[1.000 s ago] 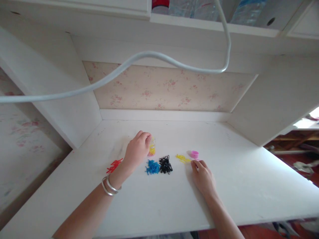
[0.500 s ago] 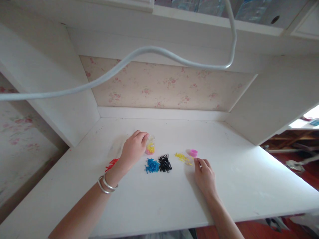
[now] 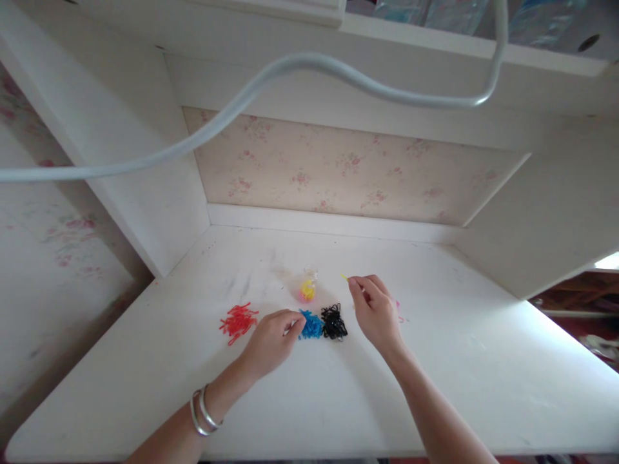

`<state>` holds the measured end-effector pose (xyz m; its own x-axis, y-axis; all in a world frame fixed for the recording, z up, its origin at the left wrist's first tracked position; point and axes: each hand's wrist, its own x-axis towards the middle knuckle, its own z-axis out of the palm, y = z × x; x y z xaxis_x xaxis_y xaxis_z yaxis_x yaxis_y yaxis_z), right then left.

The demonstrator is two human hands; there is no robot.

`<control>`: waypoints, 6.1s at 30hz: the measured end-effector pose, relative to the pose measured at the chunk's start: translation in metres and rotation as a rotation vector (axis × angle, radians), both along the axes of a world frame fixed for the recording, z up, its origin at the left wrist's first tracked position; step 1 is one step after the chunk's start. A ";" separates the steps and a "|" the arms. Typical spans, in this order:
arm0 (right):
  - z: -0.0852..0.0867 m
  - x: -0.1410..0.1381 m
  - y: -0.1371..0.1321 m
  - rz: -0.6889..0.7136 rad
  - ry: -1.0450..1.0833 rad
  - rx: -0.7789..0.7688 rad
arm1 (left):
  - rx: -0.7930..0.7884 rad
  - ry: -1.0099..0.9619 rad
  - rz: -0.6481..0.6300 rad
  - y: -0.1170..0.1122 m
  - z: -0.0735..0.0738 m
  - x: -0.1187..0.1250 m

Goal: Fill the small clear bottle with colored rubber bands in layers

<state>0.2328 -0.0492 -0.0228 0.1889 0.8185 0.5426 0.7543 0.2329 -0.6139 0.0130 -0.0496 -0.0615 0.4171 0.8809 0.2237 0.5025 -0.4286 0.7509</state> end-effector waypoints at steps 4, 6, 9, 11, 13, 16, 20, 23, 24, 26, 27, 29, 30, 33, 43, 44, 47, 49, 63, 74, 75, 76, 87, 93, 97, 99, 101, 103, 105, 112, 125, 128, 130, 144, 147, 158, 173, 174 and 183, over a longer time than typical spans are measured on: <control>0.019 -0.019 0.024 0.126 -0.126 0.031 | 0.004 0.021 0.005 0.000 -0.002 0.000; 0.023 -0.024 0.032 0.152 -0.211 0.000 | 0.009 0.021 0.018 0.000 -0.001 -0.001; 0.025 -0.030 0.039 0.148 -0.337 -0.045 | 0.003 0.008 0.029 0.001 0.000 -0.003; 0.024 -0.032 0.042 0.139 -0.401 -0.060 | 0.001 0.006 0.030 0.001 0.000 -0.004; 0.024 -0.033 0.043 0.138 -0.437 -0.072 | 0.003 0.007 0.031 0.000 0.000 -0.005; 0.024 -0.032 0.044 0.160 -0.411 -0.078 | 0.006 0.000 0.027 -0.001 0.001 -0.004; 0.020 -0.018 0.040 0.124 -0.270 -0.046 | 0.010 0.003 0.024 -0.001 0.002 -0.005; 0.009 0.001 0.028 0.069 -0.198 -0.065 | 0.019 0.021 0.020 -0.001 0.002 -0.004; 0.004 0.009 0.023 0.047 -0.178 -0.085 | 0.026 0.032 0.016 -0.002 0.002 -0.003; -0.010 0.027 0.011 -0.005 -0.132 -0.142 | 0.050 0.064 0.004 -0.003 0.001 0.001; -0.018 0.037 0.004 -0.034 -0.106 -0.171 | 0.067 0.088 -0.003 -0.004 0.001 0.004; -0.036 0.057 -0.009 -0.092 -0.069 -0.224 | 0.109 0.163 -0.020 -0.007 0.000 0.011; -0.044 0.066 -0.015 -0.132 -0.056 -0.244 | 0.130 0.218 -0.028 -0.009 0.000 0.016; -0.067 0.086 -0.033 -0.219 -0.016 -0.290 | 0.176 0.396 -0.066 -0.013 0.001 0.035; -0.094 0.090 -0.055 -0.293 -0.011 -0.278 | 0.248 0.555 -0.174 0.001 0.007 0.126; -0.094 0.090 -0.056 -0.304 -0.019 -0.274 | 0.243 0.574 -0.163 0.003 0.007 0.133; -0.094 0.091 -0.058 -0.338 -0.038 -0.294 | 0.220 0.634 -0.154 0.011 0.003 0.147; -0.094 0.091 -0.058 -0.347 -0.046 -0.322 | 0.209 0.656 -0.164 0.015 0.000 0.152; -0.098 0.093 -0.058 -0.303 -0.123 -0.389 | 0.238 0.666 -0.191 0.017 0.004 0.153; -0.097 0.093 -0.058 -0.342 -0.155 -0.409 | 0.363 0.366 0.135 0.022 0.048 0.064; -0.097 0.092 -0.058 -0.344 -0.152 -0.414 | 0.376 0.334 0.176 0.026 0.051 0.055; -0.097 0.092 -0.058 -0.345 -0.148 -0.420 | 0.394 0.302 0.224 0.030 0.054 0.047; -0.098 0.092 -0.057 -0.344 -0.129 -0.419 | 0.411 0.335 0.325 0.062 0.056 0.028; -0.096 0.092 -0.058 -0.348 -0.113 -0.380 | 0.418 0.349 0.327 0.062 0.054 0.026; -0.091 0.088 -0.058 -0.331 -0.003 -0.284 | 0.443 0.256 0.363 0.056 0.054 0.016; -0.085 0.079 -0.055 -0.286 0.060 -0.230 | 0.430 0.200 0.337 0.049 0.049 0.010; -0.075 0.065 -0.049 -0.216 0.099 -0.187 | 0.383 0.144 0.284 0.041 0.040 0.005; -0.060 0.046 -0.040 -0.131 0.122 -0.148 | 0.302 0.111 0.223 0.032 0.028 0.002; -0.042 0.026 -0.027 -0.038 0.123 -0.095 | 0.208 0.115 0.162 0.022 0.015 0.001; 0.005 -0.025 0.024 0.120 0.006 0.020 | 0.082 0.170 0.084 0.002 -0.007 0.002; 0.009 -0.029 0.047 0.133 -0.013 0.004 | 0.083 0.191 0.091 0.003 -0.008 0.000; 0.003 -0.011 0.038 0.060 0.038 -0.015 | 0.077 0.194 0.090 0.003 -0.007 0.000; -0.007 0.006 0.029 0.001 0.061 -0.073 | 0.079 0.210 0.090 0.002 -0.005 0.001; -0.085 0.111 -0.029 -0.166 -0.071 -0.447 | 0.136 0.484 -0.156 -0.022 0.004 0.079; -0.092 0.107 -0.034 -0.190 -0.133 -0.441 | 0.166 0.503 -0.196 -0.009 0.007 0.101; -0.092 0.099 -0.039 -0.223 -0.147 -0.356 | 0.189 0.665 -0.130 0.032 -0.002 0.150; -0.096 0.098 -0.040 -0.288 -0.105 -0.292 | 0.210 0.642 -0.136 0.035 0.005 0.138; -0.097 0.098 -0.040 -0.289 -0.104 -0.292 | 0.213 0.634 -0.133 0.032 0.007 0.136; -0.099 0.099 -0.040 -0.287 -0.107 -0.270 | 0.287 0.450 0.011 0.019 0.046 0.082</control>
